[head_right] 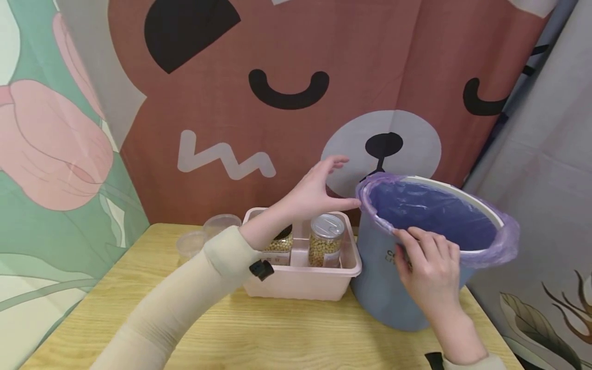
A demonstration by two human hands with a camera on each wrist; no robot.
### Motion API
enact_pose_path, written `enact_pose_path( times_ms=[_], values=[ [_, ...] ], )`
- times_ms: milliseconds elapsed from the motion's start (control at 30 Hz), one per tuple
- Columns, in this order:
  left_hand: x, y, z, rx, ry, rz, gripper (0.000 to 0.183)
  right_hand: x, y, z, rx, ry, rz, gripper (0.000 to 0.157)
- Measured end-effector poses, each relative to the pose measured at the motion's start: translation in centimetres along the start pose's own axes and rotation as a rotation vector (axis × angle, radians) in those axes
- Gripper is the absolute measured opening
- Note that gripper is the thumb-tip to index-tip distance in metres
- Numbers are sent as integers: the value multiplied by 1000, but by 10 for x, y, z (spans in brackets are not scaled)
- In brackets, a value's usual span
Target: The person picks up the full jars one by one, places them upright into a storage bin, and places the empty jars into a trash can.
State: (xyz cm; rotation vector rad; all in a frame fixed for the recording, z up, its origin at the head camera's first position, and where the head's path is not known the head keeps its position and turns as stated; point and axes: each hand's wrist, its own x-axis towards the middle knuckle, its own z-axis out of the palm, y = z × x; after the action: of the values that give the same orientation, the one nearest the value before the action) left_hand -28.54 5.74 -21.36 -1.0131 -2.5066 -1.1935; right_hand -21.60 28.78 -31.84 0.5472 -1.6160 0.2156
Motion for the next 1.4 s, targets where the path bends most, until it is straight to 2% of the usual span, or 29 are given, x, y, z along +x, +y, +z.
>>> enact_pose_path(
  times_ms=[133, 267, 467, 667, 800, 1033, 1167, 1400],
  values=[
    [-14, -4, -17, 15, 24, 7, 84, 0, 0, 2, 4, 11, -1, 25],
    [-31, -13, -34, 57, 79, 47, 82, 0, -1, 4, 5, 18, -3, 24],
    [-56, -33, -57, 99, 186, 114, 79, 1, -1, 5, 3, 15, 2, 23],
    [-78, -56, -81, 116, 272, 121, 77, 3, -1, 6, 1, 14, 7, 23],
    [-95, -75, -95, 121, 321, 89, 78, 3, -1, 6, 1, 15, 10, 23],
    [-124, -114, -110, 135, 372, -37, 79, 2, -1, 4, -6, 15, 14, 24],
    [-142, -138, -111, 144, 387, -105, 80, 2, -2, 3, -6, 16, 16, 25],
    [-171, -186, -106, 127, 413, -176, 80, 1, -2, 3, -5, 16, 19, 25]
  ],
)
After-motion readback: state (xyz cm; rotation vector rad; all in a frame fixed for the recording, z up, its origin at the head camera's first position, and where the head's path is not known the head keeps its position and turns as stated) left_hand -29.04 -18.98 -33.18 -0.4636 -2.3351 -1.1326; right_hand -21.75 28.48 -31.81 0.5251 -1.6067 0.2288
